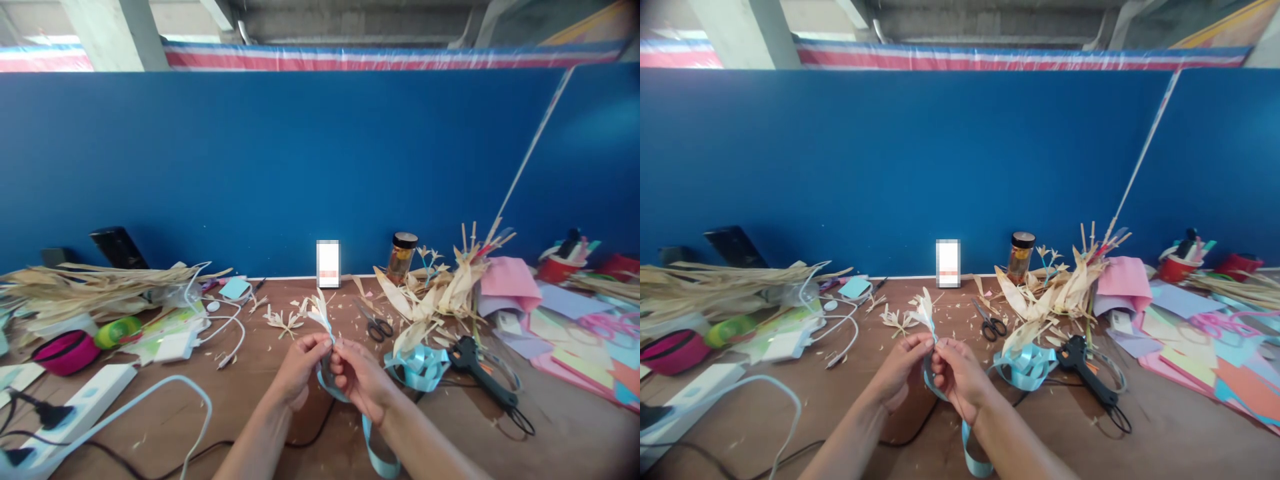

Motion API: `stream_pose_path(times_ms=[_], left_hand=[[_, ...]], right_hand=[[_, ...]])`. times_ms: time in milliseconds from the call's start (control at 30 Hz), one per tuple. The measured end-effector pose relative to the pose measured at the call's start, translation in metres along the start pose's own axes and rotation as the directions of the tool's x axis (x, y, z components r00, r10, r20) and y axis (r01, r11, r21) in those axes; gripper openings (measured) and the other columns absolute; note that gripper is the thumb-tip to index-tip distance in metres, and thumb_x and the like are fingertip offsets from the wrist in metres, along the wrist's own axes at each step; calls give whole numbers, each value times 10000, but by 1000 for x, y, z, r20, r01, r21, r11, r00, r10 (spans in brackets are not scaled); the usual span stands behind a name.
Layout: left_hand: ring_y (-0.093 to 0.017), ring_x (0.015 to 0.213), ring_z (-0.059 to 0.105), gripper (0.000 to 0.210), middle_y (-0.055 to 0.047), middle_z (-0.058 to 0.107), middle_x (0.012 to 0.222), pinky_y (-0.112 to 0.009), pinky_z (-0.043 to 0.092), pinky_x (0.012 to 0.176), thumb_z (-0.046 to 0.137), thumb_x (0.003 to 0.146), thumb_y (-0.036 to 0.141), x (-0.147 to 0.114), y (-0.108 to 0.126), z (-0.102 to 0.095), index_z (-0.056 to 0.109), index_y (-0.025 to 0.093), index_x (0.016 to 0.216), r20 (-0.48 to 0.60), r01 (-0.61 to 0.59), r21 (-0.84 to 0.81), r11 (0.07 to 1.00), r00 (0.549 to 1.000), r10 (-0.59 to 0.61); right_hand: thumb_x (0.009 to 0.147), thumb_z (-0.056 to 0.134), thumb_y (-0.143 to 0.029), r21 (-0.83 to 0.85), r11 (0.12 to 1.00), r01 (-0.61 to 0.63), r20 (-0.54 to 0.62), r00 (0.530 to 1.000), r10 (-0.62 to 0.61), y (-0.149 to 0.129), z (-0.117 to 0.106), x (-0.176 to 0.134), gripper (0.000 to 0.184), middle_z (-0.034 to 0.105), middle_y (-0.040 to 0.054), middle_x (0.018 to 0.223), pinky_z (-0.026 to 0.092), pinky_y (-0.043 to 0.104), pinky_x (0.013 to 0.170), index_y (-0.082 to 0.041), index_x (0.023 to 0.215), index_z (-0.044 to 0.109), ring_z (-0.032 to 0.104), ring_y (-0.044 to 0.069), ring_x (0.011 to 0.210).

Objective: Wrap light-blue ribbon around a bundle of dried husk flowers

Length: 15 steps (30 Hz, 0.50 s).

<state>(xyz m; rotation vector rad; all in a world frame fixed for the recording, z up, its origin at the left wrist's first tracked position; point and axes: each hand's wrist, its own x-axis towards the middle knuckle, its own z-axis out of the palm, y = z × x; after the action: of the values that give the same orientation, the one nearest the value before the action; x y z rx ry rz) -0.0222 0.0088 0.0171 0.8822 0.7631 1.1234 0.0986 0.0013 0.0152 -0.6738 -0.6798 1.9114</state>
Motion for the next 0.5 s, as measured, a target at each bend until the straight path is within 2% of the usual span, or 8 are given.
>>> stream_pose_path(times_ms=[133,300,400,433,500], left_hand=[[-79,493,520,147,5,599,561,-195,402,531,666,668,256,-1,-3,1,601,134,716,-26,16,-61,998,1000,-17],[-73,428,483,174,23,564,518,-187,374,452,658,665,286,-1,-4,2,557,145,662,-36,18,-42,999,999,-19],[-74,433,471,195,26,548,492,-193,372,466,658,658,297,1,-2,2,559,137,609,-62,-47,12,999,997,48],[-75,452,476,196,24,552,495,-193,375,485,662,653,294,1,-1,2,567,132,596,-93,-83,45,996,992,87],[-79,503,490,180,13,579,533,-190,378,525,671,644,283,2,0,2,597,124,604,-162,-136,125,983,974,155]], right_hand=[[724,635,-266,134,990,-42,75,997,32,5,-2,0,164,445,-44,605,305,100,417,-138,777,546,388,24,491],[724,632,-307,90,994,-65,94,994,56,8,-3,1,185,440,-50,605,333,130,456,-154,779,544,398,32,497],[721,615,-370,-140,990,14,31,999,-9,5,-5,3,230,456,-46,591,345,162,468,-154,731,538,407,50,499],[720,610,-382,-258,963,78,2,997,-81,2,-5,3,238,470,-42,593,352,173,476,-154,728,540,416,59,507],[722,604,-376,-491,839,236,-32,957,-288,-5,-5,3,226,504,-30,618,366,191,512,-158,748,552,442,78,547]])
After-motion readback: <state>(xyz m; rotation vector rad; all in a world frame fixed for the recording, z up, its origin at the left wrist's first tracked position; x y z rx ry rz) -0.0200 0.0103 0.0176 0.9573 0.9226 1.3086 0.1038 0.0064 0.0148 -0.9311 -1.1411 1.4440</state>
